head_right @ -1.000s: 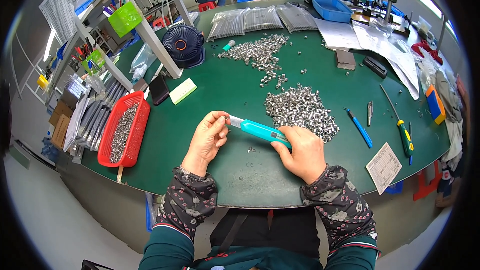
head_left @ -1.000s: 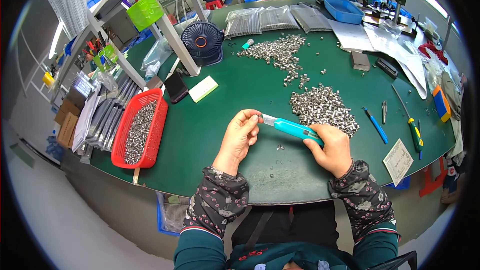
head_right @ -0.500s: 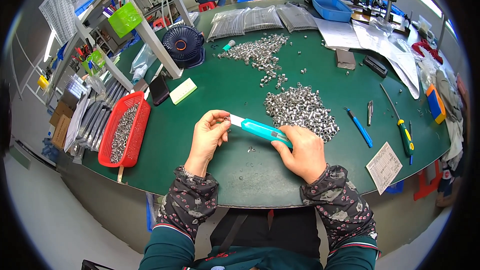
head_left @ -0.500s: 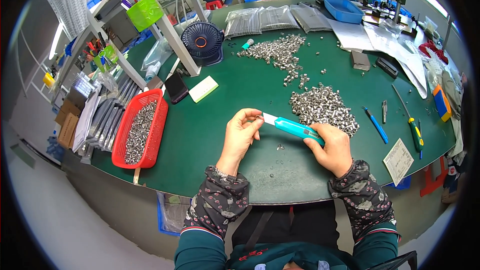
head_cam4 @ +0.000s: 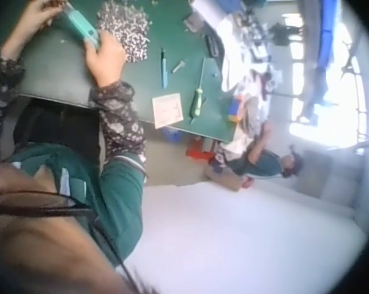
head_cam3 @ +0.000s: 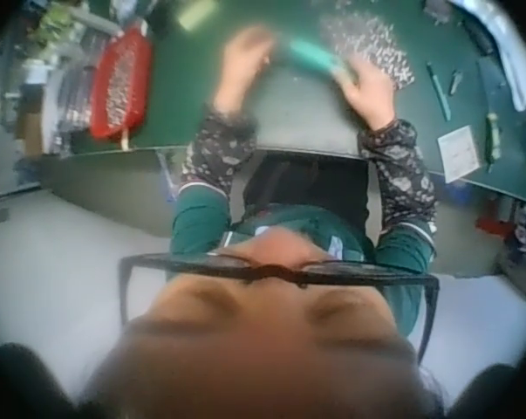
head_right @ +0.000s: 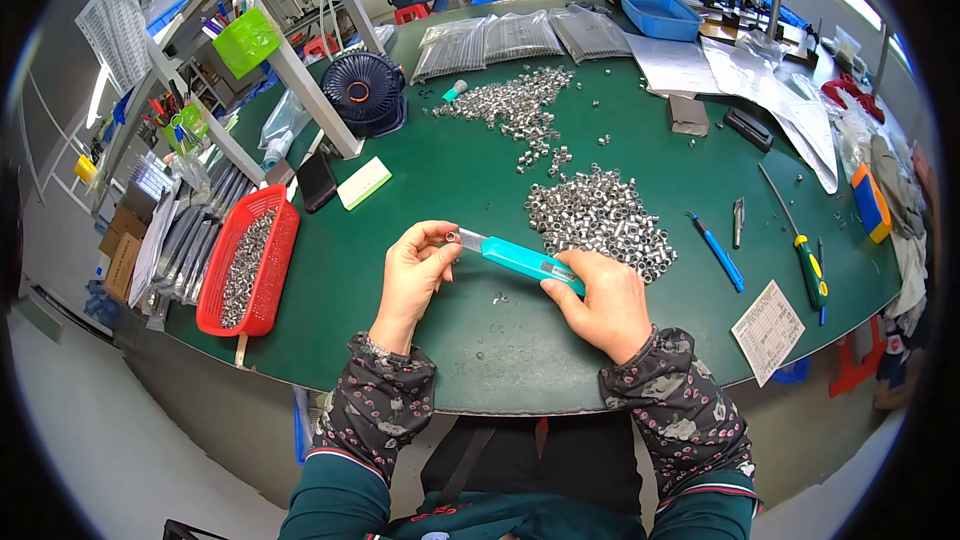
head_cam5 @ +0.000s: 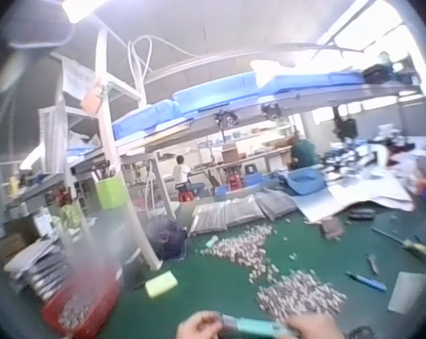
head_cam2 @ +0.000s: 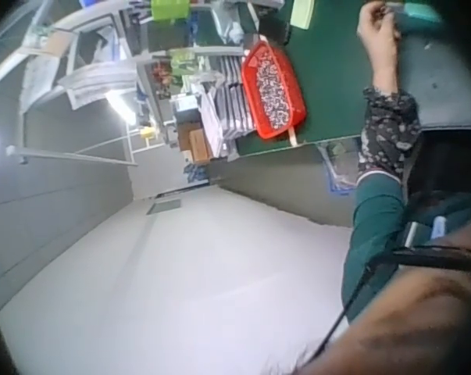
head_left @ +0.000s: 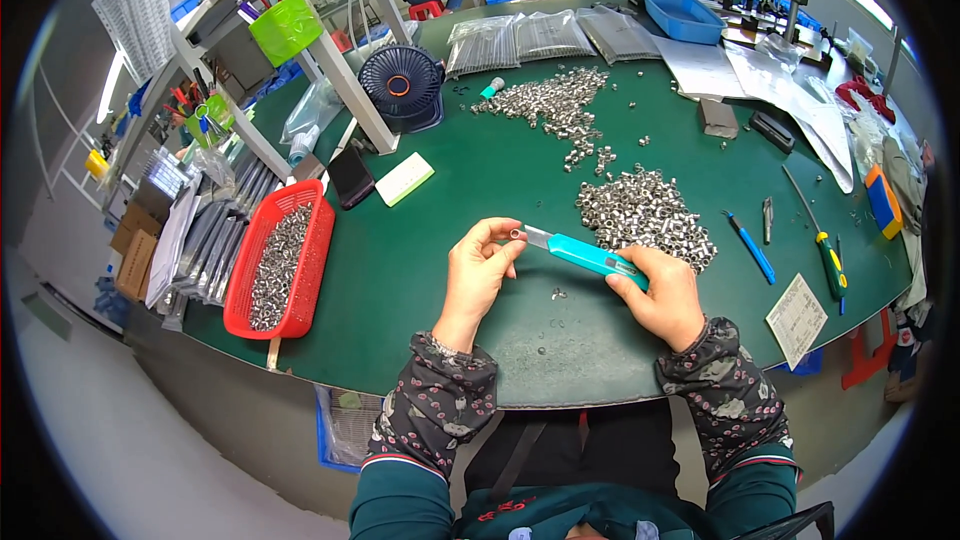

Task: Sorting and prying small metal hardware components on a workbench using a utility knife.

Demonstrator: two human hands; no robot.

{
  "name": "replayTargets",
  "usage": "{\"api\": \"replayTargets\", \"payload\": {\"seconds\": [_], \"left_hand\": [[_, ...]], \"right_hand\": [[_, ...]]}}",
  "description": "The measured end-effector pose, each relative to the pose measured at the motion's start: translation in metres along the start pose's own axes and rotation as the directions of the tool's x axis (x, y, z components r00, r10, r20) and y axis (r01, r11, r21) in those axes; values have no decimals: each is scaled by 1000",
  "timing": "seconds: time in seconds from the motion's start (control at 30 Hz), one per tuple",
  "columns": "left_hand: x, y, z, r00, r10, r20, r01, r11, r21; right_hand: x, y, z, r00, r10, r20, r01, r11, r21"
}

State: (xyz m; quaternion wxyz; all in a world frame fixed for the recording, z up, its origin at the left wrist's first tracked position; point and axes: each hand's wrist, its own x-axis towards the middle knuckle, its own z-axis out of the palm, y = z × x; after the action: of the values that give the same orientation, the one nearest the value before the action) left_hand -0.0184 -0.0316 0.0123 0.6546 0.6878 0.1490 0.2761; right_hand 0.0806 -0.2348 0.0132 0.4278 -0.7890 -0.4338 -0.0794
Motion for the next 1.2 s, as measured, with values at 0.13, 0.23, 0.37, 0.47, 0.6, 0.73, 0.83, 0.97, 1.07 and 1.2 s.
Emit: {"api": "replayTargets", "payload": {"seconds": [0.13,0.23,0.37,0.47,0.6,0.73,0.83,0.97,1.07,1.2], "left_hand": [[0,-1,0,1000,-19,12,19,1000,19],[1,-4,-2,998,-42,38,41,999,31],[1,-5,-4,999,-11,47,10,1000,22],[1,-2,-6,996,-24,90,27,999,-37],[3,-5,-8,987,-6,163,52,959,-280],[3,-3,-9,971,-98,216,187,879,-439],[4,-7,-9,975,-81,208,161,900,-404],[4,-6,-8,980,-84,179,151,904,-400],[4,-9,-8,981,-75,181,144,903,-405],[5,-10,-9,979,-74,187,139,922,-362]], "right_hand": [[0,1,1,996,61,59,-62,998,32],[0,2,1,994,79,81,-82,996,36],[1,3,0,980,126,152,-142,985,99],[2,2,-3,966,171,192,-203,966,161],[3,4,-3,958,184,220,-231,949,213],[1,6,-1,965,160,205,-204,955,216],[0,8,0,965,151,214,-202,949,240],[1,11,2,954,147,260,-220,935,277],[2,12,2,929,178,326,-277,916,290],[2,9,-1,924,181,337,-278,922,268]]}}
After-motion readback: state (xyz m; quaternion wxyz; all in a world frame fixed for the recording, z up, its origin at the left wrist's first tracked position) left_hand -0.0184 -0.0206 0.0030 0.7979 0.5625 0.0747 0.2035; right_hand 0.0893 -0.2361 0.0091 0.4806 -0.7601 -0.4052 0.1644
